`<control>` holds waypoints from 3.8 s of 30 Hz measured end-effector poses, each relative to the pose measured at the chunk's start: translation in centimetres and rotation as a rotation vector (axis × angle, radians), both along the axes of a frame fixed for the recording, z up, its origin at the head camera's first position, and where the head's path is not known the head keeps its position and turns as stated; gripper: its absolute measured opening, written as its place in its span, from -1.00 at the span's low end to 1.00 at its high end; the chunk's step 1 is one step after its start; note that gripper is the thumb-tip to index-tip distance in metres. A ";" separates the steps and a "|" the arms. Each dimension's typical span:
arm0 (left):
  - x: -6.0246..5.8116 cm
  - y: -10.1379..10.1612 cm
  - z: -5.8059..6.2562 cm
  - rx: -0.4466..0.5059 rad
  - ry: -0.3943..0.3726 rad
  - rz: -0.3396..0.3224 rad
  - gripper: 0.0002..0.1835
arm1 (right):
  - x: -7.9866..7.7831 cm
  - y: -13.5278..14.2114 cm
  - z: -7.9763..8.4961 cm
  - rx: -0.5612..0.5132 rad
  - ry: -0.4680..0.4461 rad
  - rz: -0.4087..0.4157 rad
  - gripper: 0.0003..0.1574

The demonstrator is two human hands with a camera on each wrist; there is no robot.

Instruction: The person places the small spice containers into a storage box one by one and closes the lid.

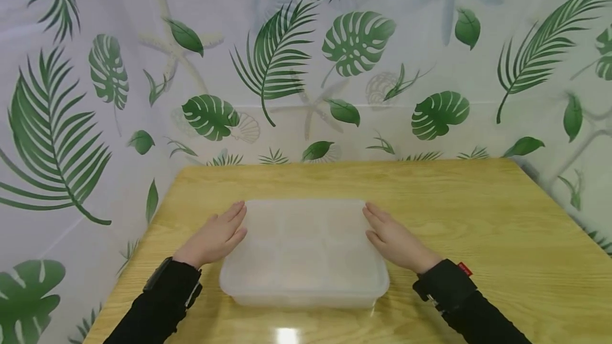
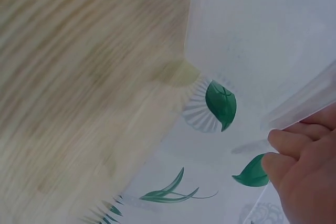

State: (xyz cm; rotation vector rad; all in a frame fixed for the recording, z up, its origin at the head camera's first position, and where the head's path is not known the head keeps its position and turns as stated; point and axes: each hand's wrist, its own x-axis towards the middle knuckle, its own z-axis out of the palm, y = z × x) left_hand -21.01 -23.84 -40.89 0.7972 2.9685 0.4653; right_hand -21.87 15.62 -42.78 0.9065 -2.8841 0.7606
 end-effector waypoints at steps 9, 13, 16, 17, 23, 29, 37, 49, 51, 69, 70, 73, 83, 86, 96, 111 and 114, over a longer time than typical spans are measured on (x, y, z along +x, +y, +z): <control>0.3 0.7 -1.3 -0.036 0.035 0.024 -0.36 | -0.4 -0.6 0.0 0.056 0.037 0.020 -0.41; 0.2 0.9 -1.3 -0.024 0.069 0.021 -0.37 | -0.6 -0.5 0.2 0.080 0.049 0.023 -0.42; 0.0 1.0 -1.3 -0.023 0.086 0.017 -0.36 | -0.9 -0.4 0.4 0.091 0.061 0.025 -0.44; -0.2 1.0 -1.3 -0.023 0.097 0.015 -0.36 | -0.9 -0.4 0.4 0.094 0.065 0.024 -0.44; -0.8 1.2 -1.5 0.000 0.165 0.014 -0.36 | -1.2 -0.4 0.8 0.116 0.075 0.024 -0.46; -0.7 1.3 -1.7 -0.004 0.196 0.039 -0.35 | -1.3 -0.3 0.2 0.102 0.048 0.022 -0.44; -0.8 1.3 -2.0 0.041 0.231 0.032 -0.39 | -1.3 -0.2 0.4 0.074 0.035 0.021 -0.43; 5.8 1.2 -2.0 0.024 0.059 0.033 -0.30 | 5.7 0.0 1.2 0.136 0.124 0.155 -0.28; 7.3 1.3 -2.2 0.033 0.066 0.028 -0.31 | 7.0 0.1 1.0 0.146 0.116 0.175 -0.27; 8.4 1.6 -3.2 0.044 0.243 0.063 -0.33 | 8.2 -0.2 -1.1 0.217 0.432 0.171 -0.26; 8.4 1.6 -3.2 0.038 0.239 0.067 -0.33 | 8.2 -0.1 -0.9 0.219 0.405 0.175 -0.24; 8.5 2.0 -2.8 0.006 0.204 0.084 -0.33 | 8.1 0.1 -0.3 0.207 0.256 0.201 -0.21; 11.5 7.5 0.4 -0.185 0.285 -0.067 -0.57 | 3.7 -1.2 5.2 0.135 -0.031 0.263 -0.31; 12.1 10.0 0.6 -0.232 0.286 -0.149 -0.53 | 1.1 -3.1 6.4 0.224 -0.038 0.282 -0.40; 12.5 13.4 -1.1 -0.260 0.144 -0.083 -0.34 | -4.1 -9.2 5.3 0.594 -0.026 0.200 -0.42; 13.4 13.0 -2.6 -0.198 0.379 -0.069 -0.44 | -4.6 -11.3 6.2 0.625 -0.180 0.208 -0.44; 13.2 12.9 -2.6 -0.195 0.387 -0.086 -0.44 | -4.9 -10.4 6.1 0.567 -0.233 0.222 -0.39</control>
